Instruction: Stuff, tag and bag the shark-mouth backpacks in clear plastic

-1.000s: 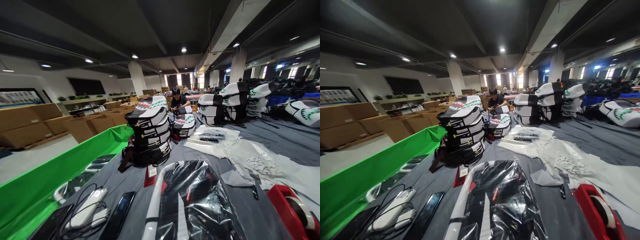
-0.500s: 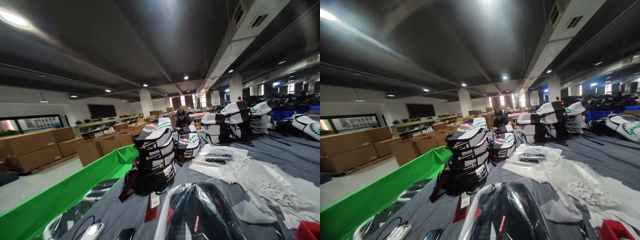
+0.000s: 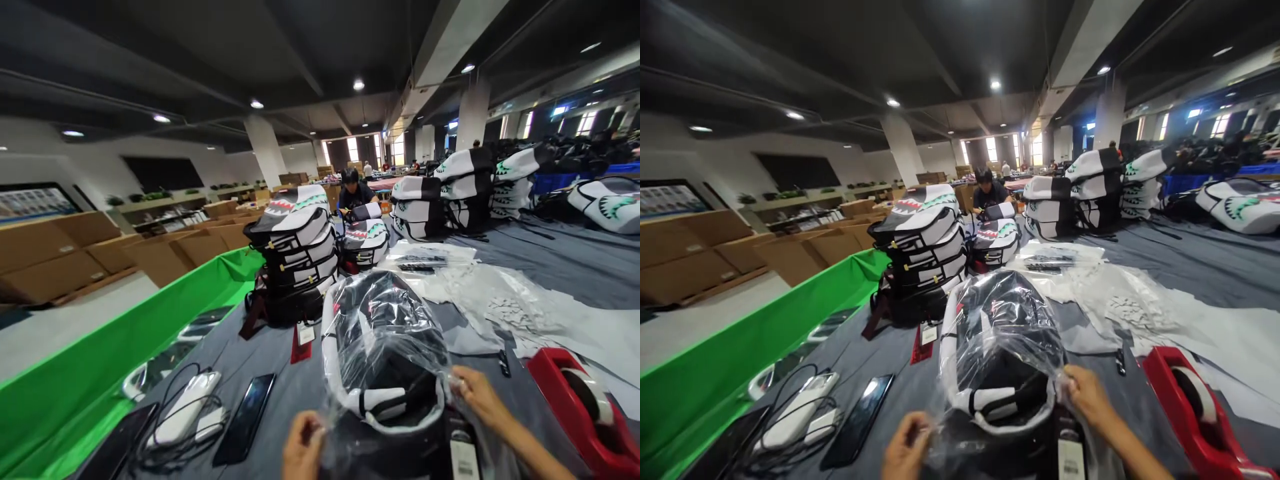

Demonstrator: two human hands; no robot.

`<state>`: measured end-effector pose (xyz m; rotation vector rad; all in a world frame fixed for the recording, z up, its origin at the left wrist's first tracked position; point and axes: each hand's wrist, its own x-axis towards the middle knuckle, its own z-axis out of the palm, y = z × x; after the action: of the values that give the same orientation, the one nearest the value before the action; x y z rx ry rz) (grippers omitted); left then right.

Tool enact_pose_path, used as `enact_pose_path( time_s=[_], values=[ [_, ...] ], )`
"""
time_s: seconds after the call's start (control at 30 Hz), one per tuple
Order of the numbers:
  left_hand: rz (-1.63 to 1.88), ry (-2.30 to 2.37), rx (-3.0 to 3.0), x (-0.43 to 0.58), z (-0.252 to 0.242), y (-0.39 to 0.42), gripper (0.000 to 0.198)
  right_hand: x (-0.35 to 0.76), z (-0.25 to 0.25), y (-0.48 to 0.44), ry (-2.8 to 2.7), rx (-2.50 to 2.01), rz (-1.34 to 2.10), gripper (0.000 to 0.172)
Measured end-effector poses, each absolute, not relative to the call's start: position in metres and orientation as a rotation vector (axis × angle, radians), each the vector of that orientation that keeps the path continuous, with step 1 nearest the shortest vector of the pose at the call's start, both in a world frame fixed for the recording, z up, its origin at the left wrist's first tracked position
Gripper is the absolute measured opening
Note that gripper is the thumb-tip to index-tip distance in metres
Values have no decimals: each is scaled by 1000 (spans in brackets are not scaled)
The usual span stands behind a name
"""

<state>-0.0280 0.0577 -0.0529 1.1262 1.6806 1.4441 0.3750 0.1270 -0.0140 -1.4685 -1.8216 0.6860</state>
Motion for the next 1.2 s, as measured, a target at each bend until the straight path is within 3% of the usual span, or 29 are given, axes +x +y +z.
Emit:
enact_pose_path(
  time_s=[0.1, 0.23, 0.37, 0.53, 0.63, 0.73, 0.97, 1.1, 1.2],
  values=[
    [1652, 1975, 769, -43, -44, 46, 62, 415, -6, 112, -1715, -1718, 326, 36],
    [1482, 1688, 400, -4, -45, 14, 58, 428, -4, 56, -1765, -2084, 284, 51],
    [929, 1348, 805, 64, -39, -10, 60, 407, 4, 20, -1738, -2103, 184, 51],
    [822, 1158, 1302, 139, -35, 21, 58, 386, 2, 35, -1943, -1925, 100, 31],
    [842, 1101, 1246, 179, -46, 46, 56, 386, -7, 40, -1954, -2041, 222, 18],
    [896, 1095, 1160, 200, -54, 52, 48, 398, -14, 32, -1888, -2047, 450, 16],
    [879, 1096, 1001, 178, -25, 38, 40, 410, -25, 16, -1703, -1578, 1155, 33],
    [920, 999, 697, 189, -26, 30, 52, 392, -50, 2, -1556, -1447, 1264, 38],
    [990, 923, 652, 201, -52, 30, 60, 390, -77, -1, -1478, -1509, 1148, 44]
  ],
)
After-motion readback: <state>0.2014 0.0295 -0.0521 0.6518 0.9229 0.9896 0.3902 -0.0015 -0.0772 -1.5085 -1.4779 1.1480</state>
